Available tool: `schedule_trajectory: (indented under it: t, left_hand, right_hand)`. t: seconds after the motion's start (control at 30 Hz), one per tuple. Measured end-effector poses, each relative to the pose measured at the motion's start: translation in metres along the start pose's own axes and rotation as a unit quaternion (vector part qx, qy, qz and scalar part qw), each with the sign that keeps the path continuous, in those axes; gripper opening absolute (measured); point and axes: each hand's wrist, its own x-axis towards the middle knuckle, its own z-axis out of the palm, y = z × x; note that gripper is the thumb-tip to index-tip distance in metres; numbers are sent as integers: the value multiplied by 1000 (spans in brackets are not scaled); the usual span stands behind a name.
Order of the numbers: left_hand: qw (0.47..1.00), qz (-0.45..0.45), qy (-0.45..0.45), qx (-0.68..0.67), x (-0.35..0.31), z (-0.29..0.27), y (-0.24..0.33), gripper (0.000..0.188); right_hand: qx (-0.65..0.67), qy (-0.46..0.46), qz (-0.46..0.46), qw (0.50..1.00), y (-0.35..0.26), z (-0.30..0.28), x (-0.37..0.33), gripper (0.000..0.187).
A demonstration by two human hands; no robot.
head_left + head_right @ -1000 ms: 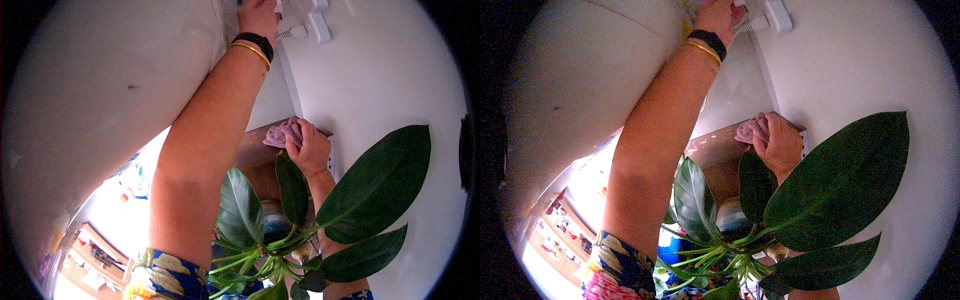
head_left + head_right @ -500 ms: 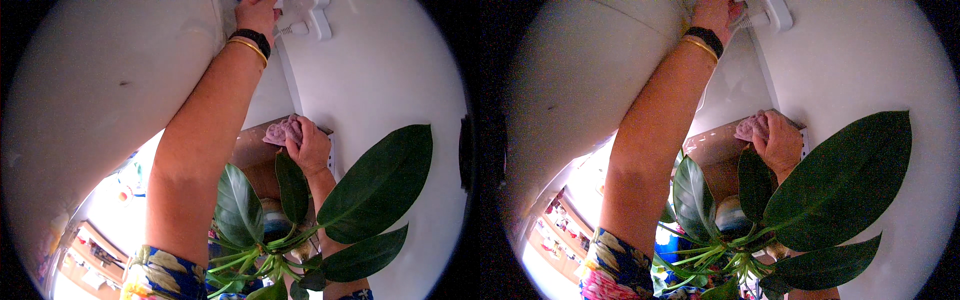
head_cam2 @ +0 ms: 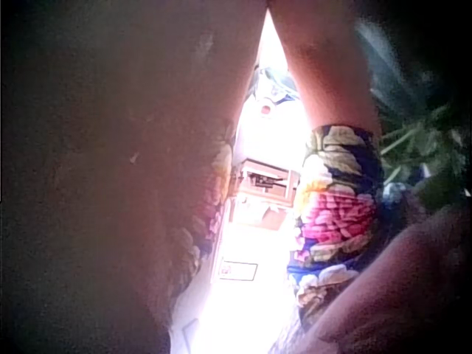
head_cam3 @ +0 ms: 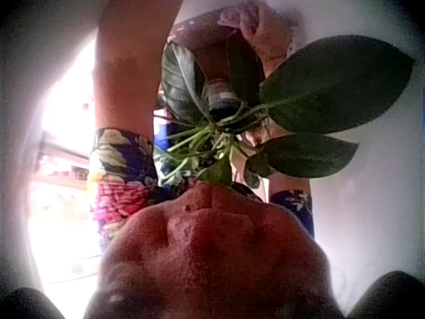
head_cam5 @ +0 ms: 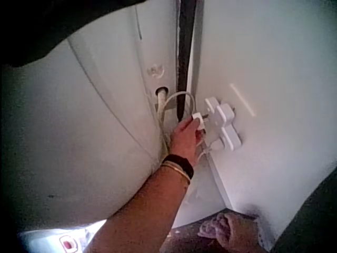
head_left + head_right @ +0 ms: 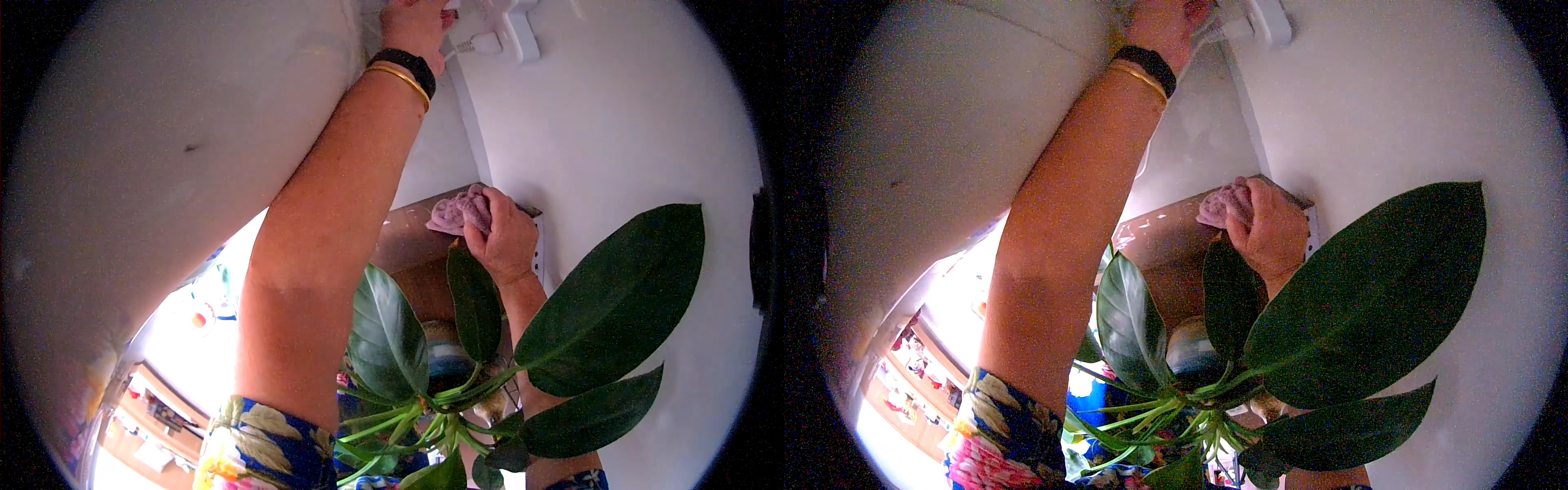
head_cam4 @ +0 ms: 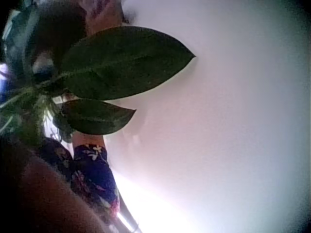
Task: The person wipes the exterior of a floor-standing air conditioning unit with a cloth, adjusts the power plug and nearby plant, uses a remote to operate the unit, and then wipes the internal vent area as it opens.
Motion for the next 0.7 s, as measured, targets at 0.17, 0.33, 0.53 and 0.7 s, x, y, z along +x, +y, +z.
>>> schedule_trajectory:
  t: [0.17, 0.33, 0.53, 0.7]
  left_hand:
    - [999, -5, -14, -31, 3, -2, -6, 18]
    - [999, -13, 8, -46, 1, 0, -3, 23]
    - [999, -23, 6, -34, -1, 7, 2, 30]
    - [1000, 18, 7, 5, 1, 2, 1, 31]
  right_hand:
    - [-8, 36, -39, 999, 1, 0, 3, 42]
    - [-10, 43, -42, 998, 1, 2, 3, 43]
    - [-9, 41, -40, 998, -1, -2, 4, 44]
    - [-6, 41, -39, 998, 1, 2, 1, 45]
